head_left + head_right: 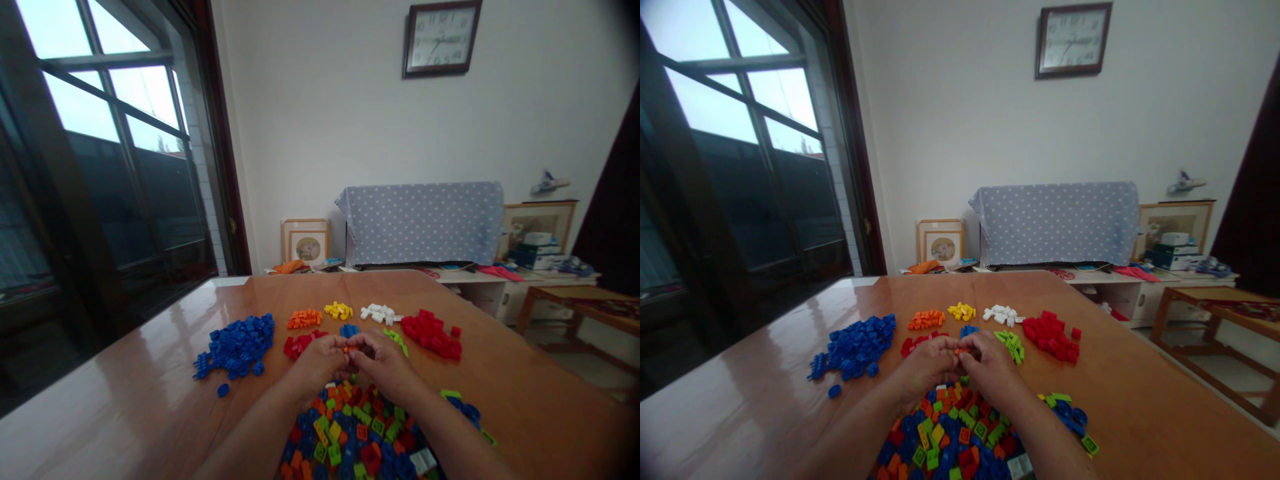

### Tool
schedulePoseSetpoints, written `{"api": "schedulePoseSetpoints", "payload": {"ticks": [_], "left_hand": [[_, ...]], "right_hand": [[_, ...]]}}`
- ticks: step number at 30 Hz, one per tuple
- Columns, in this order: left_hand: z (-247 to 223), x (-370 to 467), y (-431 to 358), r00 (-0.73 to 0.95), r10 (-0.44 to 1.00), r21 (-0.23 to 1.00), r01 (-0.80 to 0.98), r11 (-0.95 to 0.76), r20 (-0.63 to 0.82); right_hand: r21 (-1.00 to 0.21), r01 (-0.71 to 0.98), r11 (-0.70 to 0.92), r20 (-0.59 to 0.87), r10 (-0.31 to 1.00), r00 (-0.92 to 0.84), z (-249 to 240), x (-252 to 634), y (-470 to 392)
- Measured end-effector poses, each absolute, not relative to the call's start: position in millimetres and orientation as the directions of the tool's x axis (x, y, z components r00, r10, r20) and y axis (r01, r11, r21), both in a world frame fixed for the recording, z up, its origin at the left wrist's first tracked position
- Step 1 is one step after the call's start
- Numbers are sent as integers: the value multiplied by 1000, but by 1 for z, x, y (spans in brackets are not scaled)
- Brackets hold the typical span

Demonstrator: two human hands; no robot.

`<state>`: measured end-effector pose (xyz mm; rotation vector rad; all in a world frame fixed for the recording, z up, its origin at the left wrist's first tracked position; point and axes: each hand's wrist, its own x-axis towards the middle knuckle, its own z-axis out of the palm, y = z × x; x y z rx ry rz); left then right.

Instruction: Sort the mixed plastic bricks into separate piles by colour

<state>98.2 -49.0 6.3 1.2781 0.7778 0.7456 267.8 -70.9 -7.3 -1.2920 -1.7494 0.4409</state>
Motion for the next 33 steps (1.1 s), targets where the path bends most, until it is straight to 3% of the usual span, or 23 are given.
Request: {"api": "schedulePoseSetpoints", "payload": {"ticks": [11,23,33], "left_hand": [[7,98,-48,501,858,976,-101,193,-118],[8,97,-47,531,838,967,-123,224,-126],[4,94,-46,579,809,955,-170,243,-103]], "right_hand": [[-672,585,454,490,865,-109,-1,264,-78],[-794,459,399,435,900,-29,7,263,-80],[-775,493,395,433,900,-40,0,266,-76]]}}
